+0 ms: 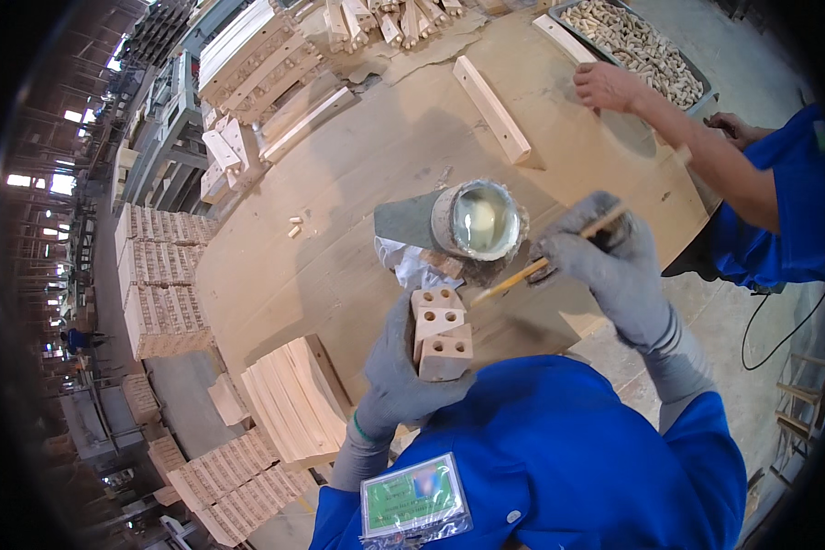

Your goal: The person applies glue into the holes of small wooden blocks using a thin stick, then places the blocks on a stack. The person repeats this process for multiple blocks in a workshop setting.

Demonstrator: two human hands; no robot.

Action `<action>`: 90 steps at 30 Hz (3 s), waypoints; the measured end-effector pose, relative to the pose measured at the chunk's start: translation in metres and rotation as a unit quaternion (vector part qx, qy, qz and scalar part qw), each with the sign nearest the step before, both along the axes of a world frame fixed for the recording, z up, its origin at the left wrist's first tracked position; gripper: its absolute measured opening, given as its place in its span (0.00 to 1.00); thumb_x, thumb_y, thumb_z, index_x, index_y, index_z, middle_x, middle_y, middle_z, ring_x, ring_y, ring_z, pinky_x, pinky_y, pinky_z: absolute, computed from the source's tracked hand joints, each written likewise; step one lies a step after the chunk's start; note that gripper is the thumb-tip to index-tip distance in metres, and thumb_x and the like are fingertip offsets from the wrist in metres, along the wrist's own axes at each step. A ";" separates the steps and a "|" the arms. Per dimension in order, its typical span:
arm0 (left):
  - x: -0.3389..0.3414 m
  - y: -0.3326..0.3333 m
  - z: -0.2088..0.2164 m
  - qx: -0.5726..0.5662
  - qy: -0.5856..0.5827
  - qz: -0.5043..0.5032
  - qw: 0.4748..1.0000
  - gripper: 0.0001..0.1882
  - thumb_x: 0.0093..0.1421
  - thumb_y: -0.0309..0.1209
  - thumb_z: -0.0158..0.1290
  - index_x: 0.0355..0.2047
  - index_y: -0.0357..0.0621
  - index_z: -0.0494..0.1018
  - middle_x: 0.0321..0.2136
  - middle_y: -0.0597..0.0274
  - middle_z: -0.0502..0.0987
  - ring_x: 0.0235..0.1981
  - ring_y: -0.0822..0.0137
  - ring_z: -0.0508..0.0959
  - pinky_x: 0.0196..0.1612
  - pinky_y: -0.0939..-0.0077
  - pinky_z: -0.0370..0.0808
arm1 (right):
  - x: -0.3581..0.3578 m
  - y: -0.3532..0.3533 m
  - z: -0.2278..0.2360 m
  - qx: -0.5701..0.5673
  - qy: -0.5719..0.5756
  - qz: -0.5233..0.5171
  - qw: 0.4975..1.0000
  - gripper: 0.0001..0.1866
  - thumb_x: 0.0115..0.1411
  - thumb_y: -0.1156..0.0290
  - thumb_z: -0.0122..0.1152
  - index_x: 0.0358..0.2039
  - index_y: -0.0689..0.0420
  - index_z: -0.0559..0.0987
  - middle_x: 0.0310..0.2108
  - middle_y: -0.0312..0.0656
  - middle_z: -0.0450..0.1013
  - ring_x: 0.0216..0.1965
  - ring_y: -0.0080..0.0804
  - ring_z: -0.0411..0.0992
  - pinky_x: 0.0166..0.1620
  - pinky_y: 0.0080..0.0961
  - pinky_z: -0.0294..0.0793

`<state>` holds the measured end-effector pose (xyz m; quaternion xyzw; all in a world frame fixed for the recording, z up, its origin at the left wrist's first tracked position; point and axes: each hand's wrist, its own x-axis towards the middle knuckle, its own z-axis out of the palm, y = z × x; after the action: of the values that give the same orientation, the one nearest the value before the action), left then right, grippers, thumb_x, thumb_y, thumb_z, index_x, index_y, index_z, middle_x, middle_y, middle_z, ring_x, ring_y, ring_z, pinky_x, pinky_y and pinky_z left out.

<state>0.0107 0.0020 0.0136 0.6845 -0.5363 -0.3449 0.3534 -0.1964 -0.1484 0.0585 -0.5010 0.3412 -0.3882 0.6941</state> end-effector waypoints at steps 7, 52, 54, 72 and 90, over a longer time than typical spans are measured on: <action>-0.005 0.006 0.005 -0.005 0.018 -0.006 1.000 0.51 0.32 0.29 0.65 0.59 0.34 0.54 0.47 0.54 0.72 0.48 0.67 0.73 0.49 0.71 0.72 | 0.019 -0.001 0.048 0.066 0.021 0.174 0.982 0.11 0.53 0.72 0.66 0.32 0.62 0.73 0.26 0.36 0.73 0.27 0.18 0.71 0.31 0.15 0.73; -0.003 0.020 0.001 0.017 -0.024 -0.016 0.999 0.55 0.34 0.38 0.68 0.61 0.33 0.51 0.49 0.47 0.70 0.50 0.56 0.74 0.51 0.66 0.70 | 0.044 0.011 0.032 -0.264 0.006 0.233 0.936 0.11 0.56 0.67 0.61 0.30 0.62 0.74 0.22 0.40 0.69 0.24 0.27 0.68 0.30 0.25 0.67; -0.002 0.019 0.004 0.021 -0.043 -0.021 0.999 0.55 0.35 0.39 0.68 0.61 0.33 0.52 0.49 0.47 0.70 0.50 0.56 0.74 0.51 0.66 0.71 | 0.042 0.011 0.040 -0.238 0.029 0.256 0.936 0.10 0.55 0.68 0.62 0.29 0.62 0.74 0.22 0.40 0.69 0.24 0.26 0.68 0.30 0.24 0.67; 0.035 0.027 0.075 -0.395 -0.426 -0.084 0.809 0.33 0.45 0.38 0.62 0.47 0.34 0.61 0.44 0.42 0.69 0.42 0.45 0.74 0.43 0.49 0.73 | 0.103 0.023 0.014 0.006 -0.111 0.293 0.950 0.25 0.66 0.61 0.48 0.57 0.65 0.65 0.46 0.44 0.73 0.46 0.32 0.73 0.50 0.24 0.73; 0.045 0.030 0.066 -0.293 -0.045 0.072 0.952 0.34 0.54 0.36 0.53 0.61 0.45 0.54 0.58 0.46 0.60 0.63 0.50 0.56 0.64 0.53 0.56 | 0.143 0.023 0.006 0.197 -0.203 0.424 0.861 0.32 0.60 0.55 0.55 0.62 0.52 0.59 0.46 0.39 0.68 0.41 0.28 0.72 0.43 0.24 0.75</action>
<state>0.0560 0.0316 0.0796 0.6023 -0.5785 -0.1149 0.5379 -0.0532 -0.1254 0.0640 -0.3605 0.0167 -0.0746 0.9296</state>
